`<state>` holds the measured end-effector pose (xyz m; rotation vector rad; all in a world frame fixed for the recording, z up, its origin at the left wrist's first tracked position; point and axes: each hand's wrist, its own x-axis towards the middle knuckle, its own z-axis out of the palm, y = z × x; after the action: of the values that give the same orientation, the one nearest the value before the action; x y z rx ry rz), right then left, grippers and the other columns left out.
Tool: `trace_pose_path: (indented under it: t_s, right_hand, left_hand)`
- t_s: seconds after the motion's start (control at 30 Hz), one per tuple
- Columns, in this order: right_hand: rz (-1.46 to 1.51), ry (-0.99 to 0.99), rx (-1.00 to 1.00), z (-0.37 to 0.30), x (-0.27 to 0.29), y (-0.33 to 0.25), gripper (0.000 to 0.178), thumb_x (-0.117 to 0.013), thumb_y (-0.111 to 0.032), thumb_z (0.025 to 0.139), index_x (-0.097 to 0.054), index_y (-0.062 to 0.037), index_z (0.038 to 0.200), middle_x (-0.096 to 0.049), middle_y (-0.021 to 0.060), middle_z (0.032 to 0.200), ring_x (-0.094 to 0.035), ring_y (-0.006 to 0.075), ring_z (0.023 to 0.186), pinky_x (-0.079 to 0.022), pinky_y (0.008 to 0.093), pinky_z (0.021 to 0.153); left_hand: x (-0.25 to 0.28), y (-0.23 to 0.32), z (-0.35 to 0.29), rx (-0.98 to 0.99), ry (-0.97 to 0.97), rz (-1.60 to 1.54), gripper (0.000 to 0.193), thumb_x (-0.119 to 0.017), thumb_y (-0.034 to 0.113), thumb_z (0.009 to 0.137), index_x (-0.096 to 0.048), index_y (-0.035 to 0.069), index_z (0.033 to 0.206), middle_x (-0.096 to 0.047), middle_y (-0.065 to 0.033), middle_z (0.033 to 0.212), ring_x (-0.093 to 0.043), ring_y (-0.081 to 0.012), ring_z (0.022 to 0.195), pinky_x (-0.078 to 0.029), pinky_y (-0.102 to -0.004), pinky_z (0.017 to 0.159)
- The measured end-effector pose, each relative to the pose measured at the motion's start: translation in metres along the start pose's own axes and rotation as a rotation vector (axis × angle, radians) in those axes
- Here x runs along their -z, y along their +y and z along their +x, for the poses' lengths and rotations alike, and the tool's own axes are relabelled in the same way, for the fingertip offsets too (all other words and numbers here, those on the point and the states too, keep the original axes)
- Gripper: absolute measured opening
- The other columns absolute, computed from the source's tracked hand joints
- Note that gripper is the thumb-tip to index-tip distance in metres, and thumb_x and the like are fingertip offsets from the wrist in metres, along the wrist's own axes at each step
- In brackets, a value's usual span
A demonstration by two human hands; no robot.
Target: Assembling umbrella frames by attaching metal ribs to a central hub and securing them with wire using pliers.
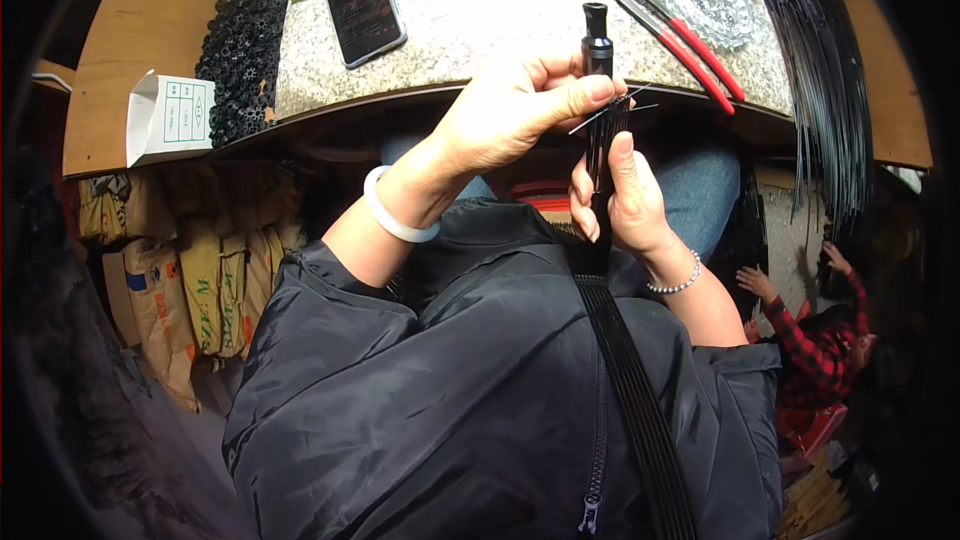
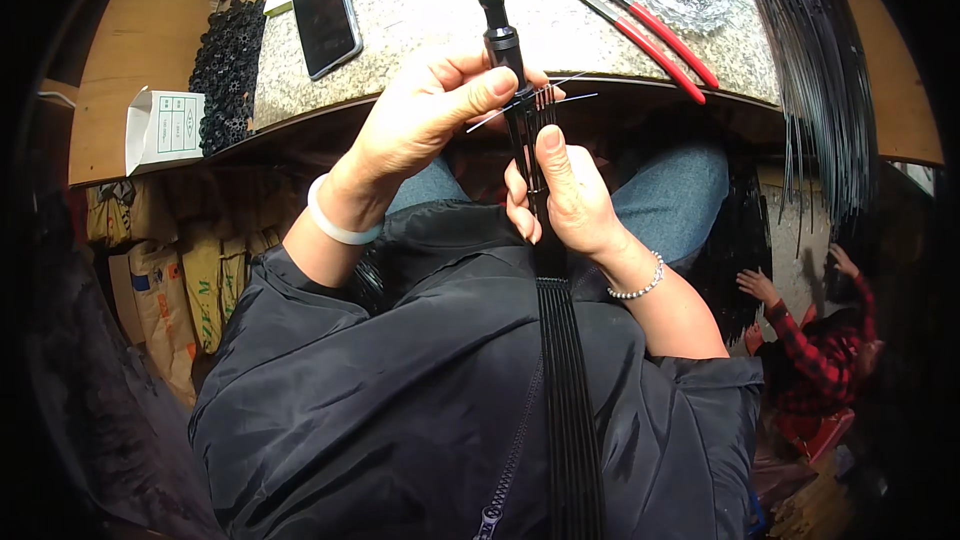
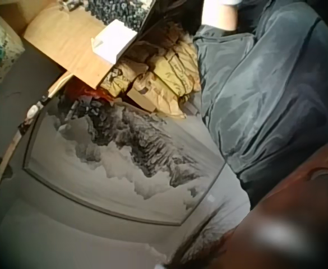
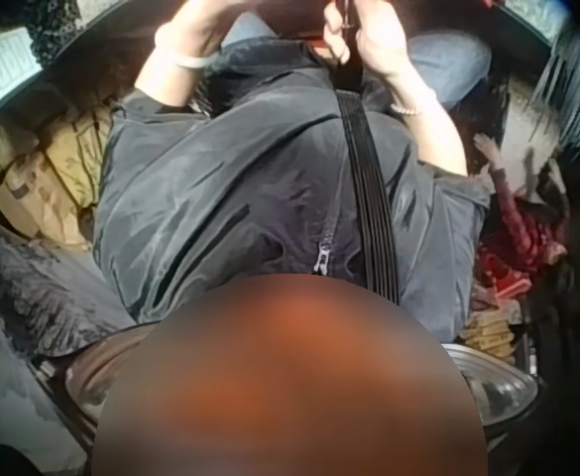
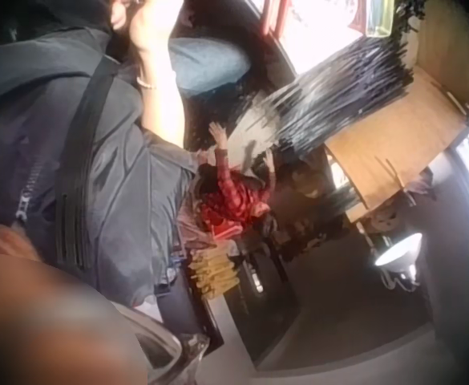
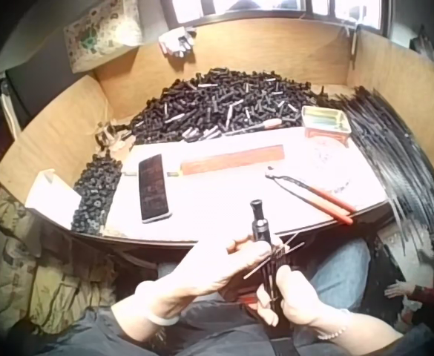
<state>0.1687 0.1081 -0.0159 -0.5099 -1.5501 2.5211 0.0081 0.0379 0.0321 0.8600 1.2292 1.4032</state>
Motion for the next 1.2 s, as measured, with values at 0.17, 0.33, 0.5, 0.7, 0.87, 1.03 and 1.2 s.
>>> trace_pose_path:
  t_s: [0.17,0.33,0.5,0.7,0.87,1.03,1.2]
  right_hand:
    - [-0.025,0.000,-0.008,0.000,0.001,0.002,0.068,-0.023,-0.063,0.091,-0.047,-0.0039,0.067,-0.046,0.0080,0.045,-0.041,0.0135,0.033,-0.036,0.0230,0.036]
    - [-0.048,-0.052,0.099,0.000,0.008,0.007,0.068,-0.025,-0.061,0.091,-0.051,-0.0023,0.068,-0.051,0.0078,0.049,-0.047,0.0126,0.038,-0.037,0.0214,0.038]
    - [0.097,-0.081,0.025,0.000,0.009,0.010,0.069,-0.023,-0.060,0.092,-0.050,-0.0014,0.067,-0.051,0.0088,0.049,-0.047,0.0133,0.038,-0.037,0.0220,0.038]
    - [0.003,-0.130,0.053,0.001,0.008,0.005,0.066,-0.018,-0.061,0.091,-0.043,-0.0040,0.070,-0.043,0.0076,0.044,-0.042,0.0152,0.033,-0.036,0.0240,0.035]
    - [-0.052,-0.173,0.072,-0.002,0.007,-0.003,0.067,-0.016,-0.059,0.093,-0.043,-0.0033,0.070,-0.044,0.0084,0.046,-0.044,0.0159,0.035,-0.038,0.0246,0.038]
    - [-0.196,-0.087,0.177,-0.036,0.000,0.004,0.053,-0.039,-0.055,0.091,-0.052,-0.0036,0.087,-0.054,0.0071,0.061,-0.055,0.0161,0.049,-0.044,0.0251,0.050]
    - [-0.025,-0.244,0.202,-0.010,-0.002,-0.014,0.064,-0.040,-0.064,0.085,-0.049,-0.0008,0.081,-0.055,0.0075,0.063,-0.060,0.0176,0.050,-0.049,0.0286,0.049]
  left_hand:
    - [0.002,-0.003,-0.006,-0.073,-0.048,-0.004,0.043,-0.059,0.033,0.089,-0.056,0.000,0.117,-0.063,-0.0065,0.101,-0.058,-0.0111,0.090,-0.047,-0.0244,0.078]
    - [-0.015,0.003,-0.020,-0.096,-0.025,0.169,0.050,-0.060,-0.003,0.082,-0.042,-0.006,0.129,-0.057,-0.0153,0.116,-0.065,-0.0146,0.072,-0.054,-0.0245,0.058]
    - [-0.013,-0.004,-0.019,-0.101,-0.001,0.138,0.041,-0.055,0.001,0.088,-0.044,-0.006,0.127,-0.058,-0.0155,0.114,-0.063,-0.0131,0.062,-0.054,-0.0242,0.057]
    - [-0.003,0.003,-0.015,-0.055,-0.095,-0.077,0.035,-0.056,-0.003,0.086,-0.051,-0.006,0.121,-0.063,-0.0142,0.101,-0.065,-0.0156,0.063,-0.055,-0.0253,0.059]
    - [-0.002,0.007,-0.012,-0.190,-0.131,-0.071,0.030,-0.060,-0.009,0.080,-0.056,-0.010,0.110,-0.066,-0.0183,0.087,-0.067,-0.0242,0.063,-0.058,-0.0326,0.056]
    - [-0.026,0.004,-0.053,-0.517,-0.131,0.132,0.031,-0.065,0.002,0.082,-0.060,-0.005,0.111,-0.068,-0.0119,0.077,-0.067,-0.0153,0.061,-0.054,-0.0238,0.053]
    - [-0.030,-0.013,-0.033,-0.183,0.006,-0.320,0.029,-0.062,0.011,0.086,-0.059,-0.003,0.112,-0.065,-0.0084,0.070,-0.059,-0.0104,0.047,-0.047,-0.0214,0.040]
